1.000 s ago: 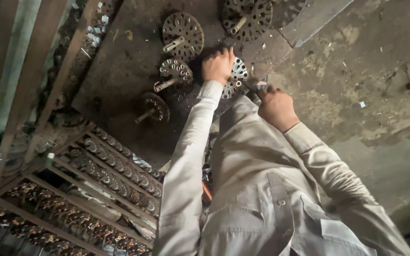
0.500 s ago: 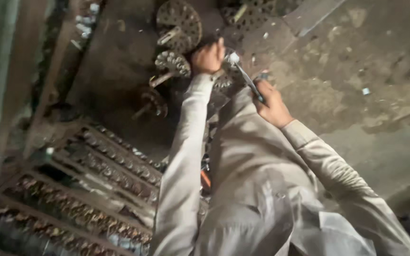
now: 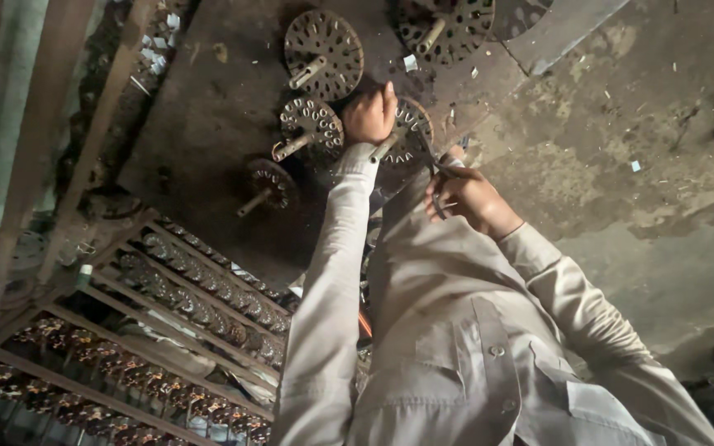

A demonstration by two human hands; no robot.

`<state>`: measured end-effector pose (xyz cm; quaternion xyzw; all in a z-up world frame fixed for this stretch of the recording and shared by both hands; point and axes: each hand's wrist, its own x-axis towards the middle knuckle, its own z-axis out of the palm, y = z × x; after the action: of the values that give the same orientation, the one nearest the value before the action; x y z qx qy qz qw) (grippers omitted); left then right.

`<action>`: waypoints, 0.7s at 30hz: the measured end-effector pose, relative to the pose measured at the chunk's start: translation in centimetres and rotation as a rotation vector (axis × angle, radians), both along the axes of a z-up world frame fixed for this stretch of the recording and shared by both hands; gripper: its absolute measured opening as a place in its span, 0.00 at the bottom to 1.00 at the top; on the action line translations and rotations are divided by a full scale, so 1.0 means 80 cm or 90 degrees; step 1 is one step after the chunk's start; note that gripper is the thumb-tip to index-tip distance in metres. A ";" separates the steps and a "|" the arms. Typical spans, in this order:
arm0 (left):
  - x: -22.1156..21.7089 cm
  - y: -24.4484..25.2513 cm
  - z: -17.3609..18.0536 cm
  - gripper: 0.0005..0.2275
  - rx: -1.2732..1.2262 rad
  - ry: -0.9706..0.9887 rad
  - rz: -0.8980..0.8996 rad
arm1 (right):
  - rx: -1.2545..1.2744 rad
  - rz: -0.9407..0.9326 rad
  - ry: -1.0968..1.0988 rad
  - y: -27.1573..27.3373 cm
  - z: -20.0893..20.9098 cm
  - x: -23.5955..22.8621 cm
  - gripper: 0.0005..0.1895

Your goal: The person uses a pair of pliers to trim small protrusions from several circular metal parts with multiple holes. The person repeatedly picks up each part, trims the edges, and places them back on the workbench.

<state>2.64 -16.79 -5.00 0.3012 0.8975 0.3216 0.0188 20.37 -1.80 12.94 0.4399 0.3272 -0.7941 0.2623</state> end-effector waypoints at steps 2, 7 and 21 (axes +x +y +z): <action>0.000 0.000 -0.003 0.14 0.015 0.009 -0.001 | 0.075 0.026 -0.009 -0.010 -0.003 0.004 0.06; 0.009 -0.006 -0.011 0.15 -0.012 -0.001 0.012 | 0.177 0.031 -0.024 -0.036 0.008 0.003 0.04; -0.012 -0.002 0.017 0.14 0.040 0.035 0.010 | 0.113 0.046 0.170 -0.027 0.015 -0.004 0.10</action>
<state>1.67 -16.95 -3.67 0.3035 0.8895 0.3411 -0.0174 20.04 -3.97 14.15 0.3397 0.4435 -0.8037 0.2048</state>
